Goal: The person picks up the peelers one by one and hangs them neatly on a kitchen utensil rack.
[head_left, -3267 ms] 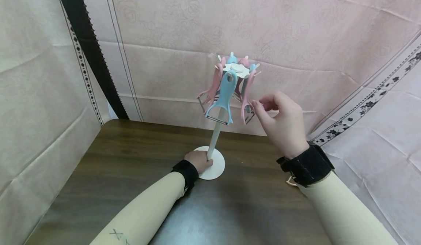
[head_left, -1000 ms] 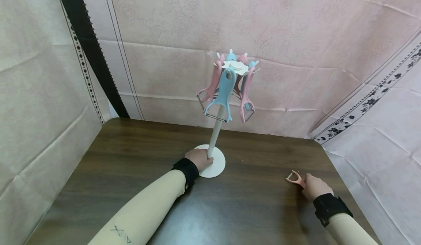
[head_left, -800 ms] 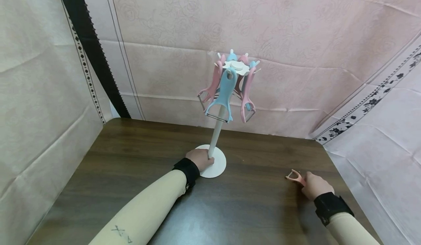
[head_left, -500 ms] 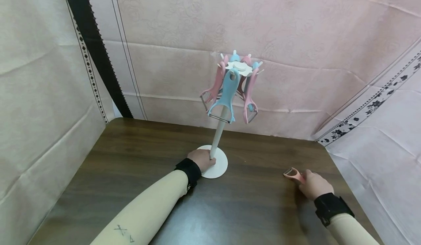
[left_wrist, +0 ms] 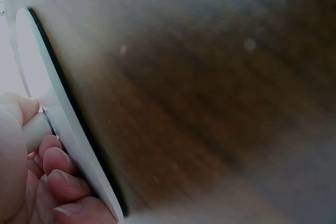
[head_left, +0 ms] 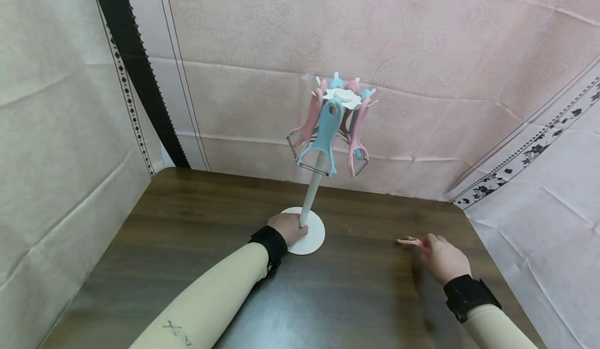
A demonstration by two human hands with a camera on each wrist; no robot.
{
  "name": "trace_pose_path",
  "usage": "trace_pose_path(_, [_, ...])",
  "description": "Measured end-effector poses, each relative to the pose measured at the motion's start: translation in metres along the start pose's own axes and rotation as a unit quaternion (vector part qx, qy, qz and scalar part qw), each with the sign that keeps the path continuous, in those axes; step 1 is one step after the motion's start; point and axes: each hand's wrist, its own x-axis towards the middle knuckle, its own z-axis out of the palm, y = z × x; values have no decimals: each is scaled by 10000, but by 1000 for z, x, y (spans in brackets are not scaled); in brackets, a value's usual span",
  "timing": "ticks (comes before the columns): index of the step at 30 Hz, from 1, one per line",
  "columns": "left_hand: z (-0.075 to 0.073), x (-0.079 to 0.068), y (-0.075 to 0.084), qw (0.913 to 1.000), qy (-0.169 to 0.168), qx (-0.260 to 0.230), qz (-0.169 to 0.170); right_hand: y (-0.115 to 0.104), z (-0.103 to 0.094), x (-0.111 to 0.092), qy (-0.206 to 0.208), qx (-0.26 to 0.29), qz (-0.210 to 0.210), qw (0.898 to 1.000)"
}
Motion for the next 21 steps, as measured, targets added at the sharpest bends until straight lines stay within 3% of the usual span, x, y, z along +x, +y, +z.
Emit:
trace_pose_path(9, [-1, -1, 1, 10000, -8, -45, -33, -4, -1, 0, 268, -95, -137, 9995])
trace_pose_path(21, [-2, -1, 2, 9999, -64, -12, -97, -7, -3, 4, 256, -233, -264, 9991])
